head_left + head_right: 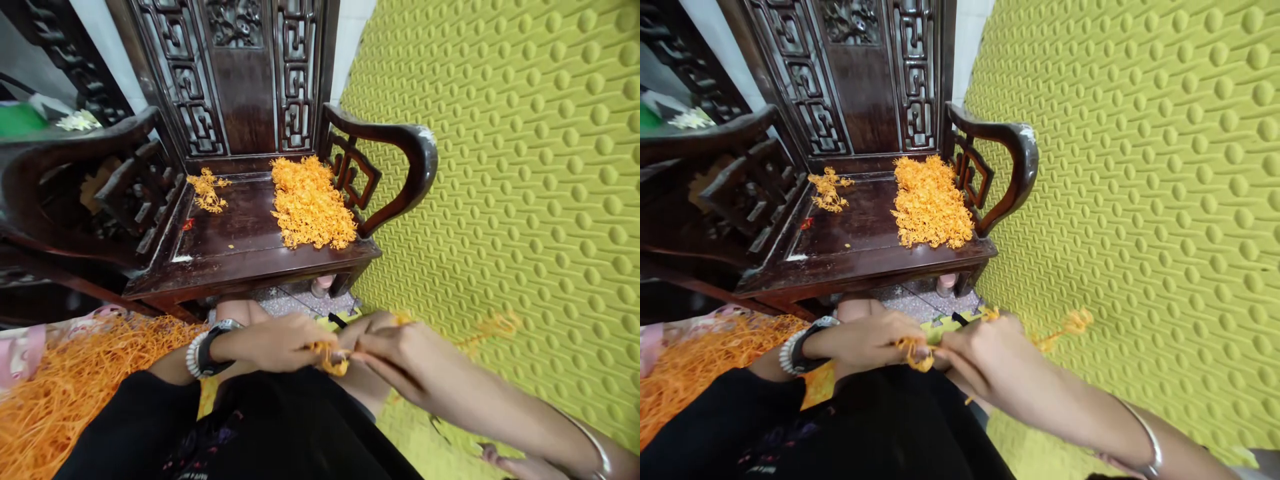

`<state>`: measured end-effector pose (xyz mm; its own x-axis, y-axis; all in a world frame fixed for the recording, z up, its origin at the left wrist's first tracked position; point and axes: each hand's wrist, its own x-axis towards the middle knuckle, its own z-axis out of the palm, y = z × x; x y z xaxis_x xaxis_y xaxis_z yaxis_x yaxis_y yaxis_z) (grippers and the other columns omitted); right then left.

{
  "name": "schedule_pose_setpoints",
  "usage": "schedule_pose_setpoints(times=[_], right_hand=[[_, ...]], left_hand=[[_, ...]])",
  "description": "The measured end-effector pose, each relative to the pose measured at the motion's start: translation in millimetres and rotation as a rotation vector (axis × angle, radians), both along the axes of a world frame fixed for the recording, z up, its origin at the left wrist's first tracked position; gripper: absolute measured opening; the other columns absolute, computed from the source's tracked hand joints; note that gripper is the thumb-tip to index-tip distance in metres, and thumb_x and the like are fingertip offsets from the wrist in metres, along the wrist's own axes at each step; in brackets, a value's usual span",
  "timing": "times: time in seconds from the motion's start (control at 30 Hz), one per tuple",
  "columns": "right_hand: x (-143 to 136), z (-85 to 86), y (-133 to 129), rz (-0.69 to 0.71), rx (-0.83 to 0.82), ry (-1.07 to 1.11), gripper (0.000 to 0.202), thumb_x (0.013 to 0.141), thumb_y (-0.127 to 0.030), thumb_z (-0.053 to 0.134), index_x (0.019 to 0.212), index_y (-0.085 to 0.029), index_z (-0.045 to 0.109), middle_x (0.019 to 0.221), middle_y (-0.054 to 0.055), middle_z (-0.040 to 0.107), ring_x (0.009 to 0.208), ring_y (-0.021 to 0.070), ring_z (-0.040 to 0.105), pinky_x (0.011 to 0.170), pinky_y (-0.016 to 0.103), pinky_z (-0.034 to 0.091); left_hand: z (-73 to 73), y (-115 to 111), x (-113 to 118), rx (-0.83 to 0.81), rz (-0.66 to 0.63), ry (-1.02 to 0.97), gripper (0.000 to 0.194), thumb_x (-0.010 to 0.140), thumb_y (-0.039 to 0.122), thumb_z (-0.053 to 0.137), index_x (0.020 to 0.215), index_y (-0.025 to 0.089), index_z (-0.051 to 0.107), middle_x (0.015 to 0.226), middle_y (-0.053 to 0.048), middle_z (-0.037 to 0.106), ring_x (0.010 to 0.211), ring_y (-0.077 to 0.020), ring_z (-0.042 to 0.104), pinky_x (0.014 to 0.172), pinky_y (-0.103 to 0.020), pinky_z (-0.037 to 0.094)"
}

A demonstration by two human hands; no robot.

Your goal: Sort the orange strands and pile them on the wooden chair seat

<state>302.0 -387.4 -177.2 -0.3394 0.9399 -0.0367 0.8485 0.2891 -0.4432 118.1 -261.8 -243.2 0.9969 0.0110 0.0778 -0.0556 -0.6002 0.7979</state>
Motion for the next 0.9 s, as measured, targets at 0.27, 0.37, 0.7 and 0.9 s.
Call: schedule_pose_setpoints(times=[0.27, 0.37, 0.7, 0.9], right_hand=[[8.1, 15.6, -23.3, 0.0, -0.177, 0.153, 0.027, 0.098, -0.027, 0.04, 0.089, -0.021, 0.065, 0.067, 0.0, 0.063, 0.053, 0.0091, 0.056, 0.051, 0.022, 0.04], [18.8, 14.9, -22.5, -0.067, -0.172, 0.226, 0.024, 0.095, -0.029, 0.046, 0.09, -0.024, 0.069, 0.065, 0.0, 0.063, 0.053, 0.0103, 0.055, 0.052, 0.023, 0.042], [16.8, -3.6, 17.2, -0.356, -0.48, 0.812, 0.052, 0.078, -0.068, 0.054, 0.065, -0.018, 0.059, 0.048, -0.006, 0.035, 0.043, 0.0067, 0.027, 0.042, 0.021, 0.023], [12.7, -0.2, 24.3, -0.407, -0.62, 0.917, 0.05, 0.074, -0.063, 0.062, 0.056, -0.018, 0.047, 0.046, -0.008, 0.031, 0.043, 0.0049, 0.023, 0.043, 0.021, 0.016]], left_hand=[[28.8, -8.3, -23.6, 0.217, -0.071, 0.009, 0.028, 0.099, 0.029, 0.029, 0.091, 0.017, 0.053, 0.086, -0.006, 0.063, 0.08, -0.0152, 0.058, 0.077, -0.027, 0.047], [31.0, -4.6, -20.4, 0.266, -0.006, -0.045, 0.027, 0.098, 0.023, 0.031, 0.11, 0.018, 0.054, 0.092, -0.006, 0.067, 0.083, -0.015, 0.063, 0.075, -0.026, 0.05], [16.4, -8.1, 18.2, 0.746, 0.24, -0.693, 0.067, 0.084, 0.058, 0.048, 0.133, 0.014, 0.036, 0.121, -0.017, 0.059, 0.109, -0.027, 0.056, 0.089, -0.041, 0.048], [31.4, 0.4, 12.2, 1.231, 0.236, -0.738, 0.008, 0.088, 0.022, 0.052, 0.083, 0.02, 0.058, 0.067, 0.0, 0.059, 0.049, -0.0095, 0.046, 0.044, -0.024, 0.033]])
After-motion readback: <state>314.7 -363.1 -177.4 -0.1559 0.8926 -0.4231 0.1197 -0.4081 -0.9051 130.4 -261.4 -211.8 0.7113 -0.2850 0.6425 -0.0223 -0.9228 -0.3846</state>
